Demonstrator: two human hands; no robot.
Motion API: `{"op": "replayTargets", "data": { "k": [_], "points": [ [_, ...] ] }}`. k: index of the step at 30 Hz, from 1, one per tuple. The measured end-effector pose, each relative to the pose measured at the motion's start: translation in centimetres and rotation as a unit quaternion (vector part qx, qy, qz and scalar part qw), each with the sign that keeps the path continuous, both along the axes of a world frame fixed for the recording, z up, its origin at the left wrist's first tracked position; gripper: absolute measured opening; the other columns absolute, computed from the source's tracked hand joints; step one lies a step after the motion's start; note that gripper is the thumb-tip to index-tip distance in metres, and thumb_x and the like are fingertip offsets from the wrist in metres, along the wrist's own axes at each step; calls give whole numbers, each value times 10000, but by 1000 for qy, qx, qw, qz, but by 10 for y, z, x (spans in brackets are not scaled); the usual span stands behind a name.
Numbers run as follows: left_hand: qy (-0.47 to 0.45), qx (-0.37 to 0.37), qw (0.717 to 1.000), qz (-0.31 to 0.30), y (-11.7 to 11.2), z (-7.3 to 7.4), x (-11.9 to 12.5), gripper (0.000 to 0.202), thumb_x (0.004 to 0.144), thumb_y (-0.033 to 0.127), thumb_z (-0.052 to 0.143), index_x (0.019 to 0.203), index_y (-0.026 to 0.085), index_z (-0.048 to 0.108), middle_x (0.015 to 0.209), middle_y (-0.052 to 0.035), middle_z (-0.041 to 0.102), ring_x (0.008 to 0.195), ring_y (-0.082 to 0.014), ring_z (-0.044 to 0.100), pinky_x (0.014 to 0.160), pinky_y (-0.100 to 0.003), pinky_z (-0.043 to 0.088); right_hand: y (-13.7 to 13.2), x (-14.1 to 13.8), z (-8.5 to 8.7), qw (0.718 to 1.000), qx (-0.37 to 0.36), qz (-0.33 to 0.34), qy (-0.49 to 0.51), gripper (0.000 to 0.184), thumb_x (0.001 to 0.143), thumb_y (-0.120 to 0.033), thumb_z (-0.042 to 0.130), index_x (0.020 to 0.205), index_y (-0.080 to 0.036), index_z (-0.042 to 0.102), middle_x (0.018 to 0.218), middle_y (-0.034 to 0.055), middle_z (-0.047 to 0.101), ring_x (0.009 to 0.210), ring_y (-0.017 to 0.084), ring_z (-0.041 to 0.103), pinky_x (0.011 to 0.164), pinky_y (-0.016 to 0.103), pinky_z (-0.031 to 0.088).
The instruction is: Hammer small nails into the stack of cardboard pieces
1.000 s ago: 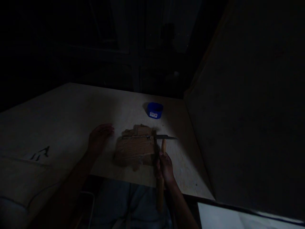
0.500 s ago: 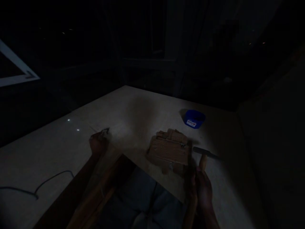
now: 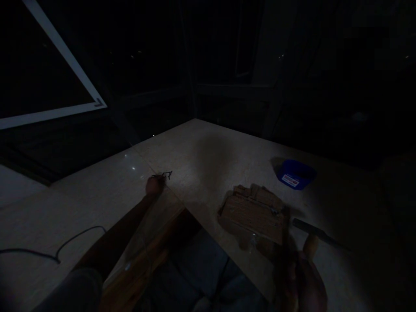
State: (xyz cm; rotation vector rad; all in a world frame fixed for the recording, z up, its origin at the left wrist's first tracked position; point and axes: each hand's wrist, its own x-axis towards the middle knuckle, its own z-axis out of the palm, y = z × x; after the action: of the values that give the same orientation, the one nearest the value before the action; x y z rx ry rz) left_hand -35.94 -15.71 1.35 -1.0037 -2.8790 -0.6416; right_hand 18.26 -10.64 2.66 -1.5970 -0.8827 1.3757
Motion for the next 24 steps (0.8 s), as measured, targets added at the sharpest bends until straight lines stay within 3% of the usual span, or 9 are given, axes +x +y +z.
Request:
{"op": "replayTargets", "data": {
  "k": [4, 7, 11, 13, 15, 18, 22, 24],
  "points": [
    [-36, 60, 997, 17, -1, 3, -1, 283, 883, 249, 510, 950, 138, 762, 1047, -167, 739, 999, -264, 671, 859, -335, 506, 0, -4, 11, 1000, -8, 2, 24, 491, 651, -678, 708, 663, -223, 524, 466, -29, 519, 397, 142, 465, 390, 292, 399],
    [-60, 134, 989, 2, -4, 8, 7, 304, 888, 263, 482, 990, 131, 736, 1032, -137, 752, 972, -251, 686, 863, -352, 524, 0, -4, 8, 999, -34, 1, 26, 479, 672, -668, 710, 688, -224, 531, 453, -44, 507, 375, 143, 455, 372, 292, 392],
    [-106, 222, 968, -48, -3, 22, 29, 332, 897, 353, 476, 967, 132, 715, 992, -111, 757, 939, -229, 696, 834, -351, 554, -1, -3, 0, 998, 0, -18, 57, 454, 693, -629, 738, 732, -214, 558, 522, -37, 565, 403, 139, 492, 382, 278, 421],
    [-157, 266, 949, -66, 4, 33, 46, 336, 856, 391, 539, 980, 130, 710, 979, -109, 757, 891, -222, 701, 780, -336, 565, -2, -6, 1, 996, 19, -6, 89, 451, 718, -623, 732, 689, -218, 536, 489, -51, 516, 370, 121, 444, 349, 259, 378],
    [-283, 335, 896, -64, 16, 43, 66, 361, 755, 391, 671, 1006, 133, 711, 970, -98, 756, 827, -211, 701, 707, -313, 563, -2, -10, 6, 992, 27, 9, 119, 456, 725, -615, 734, 652, -220, 517, 470, -61, 484, 348, 108, 407, 324, 247, 338],
    [-463, 372, 801, -78, 43, 55, 105, 382, 677, 320, 760, 1012, 142, 710, 933, -85, 749, 792, -186, 704, 645, -270, 553, 0, -15, 10, 989, 55, 14, 137, 492, 732, -632, 720, 591, -220, 489, 426, -63, 447, 313, 91, 355, 308, 239, 300],
    [-633, 330, 692, -107, 86, 56, 169, 209, 738, 191, 723, 942, 143, 712, 823, -70, 721, 733, -147, 691, 614, -238, 545, 2, -16, 3, 984, 69, 25, 162, 478, 815, -610, 666, 606, -217, 491, 416, -69, 448, 288, 82, 347, 297, 221, 294],
    [-687, 281, 657, -128, 104, 53, 202, 121, 773, 157, 697, 892, 144, 711, 800, -67, 711, 735, -143, 685, 639, -243, 555, 2, -16, -2, 980, 66, 38, 184, 484, 832, -607, 653, 605, -217, 480, 409, -74, 443, 273, 81, 345, 279, 212, 286]
  ]
}}
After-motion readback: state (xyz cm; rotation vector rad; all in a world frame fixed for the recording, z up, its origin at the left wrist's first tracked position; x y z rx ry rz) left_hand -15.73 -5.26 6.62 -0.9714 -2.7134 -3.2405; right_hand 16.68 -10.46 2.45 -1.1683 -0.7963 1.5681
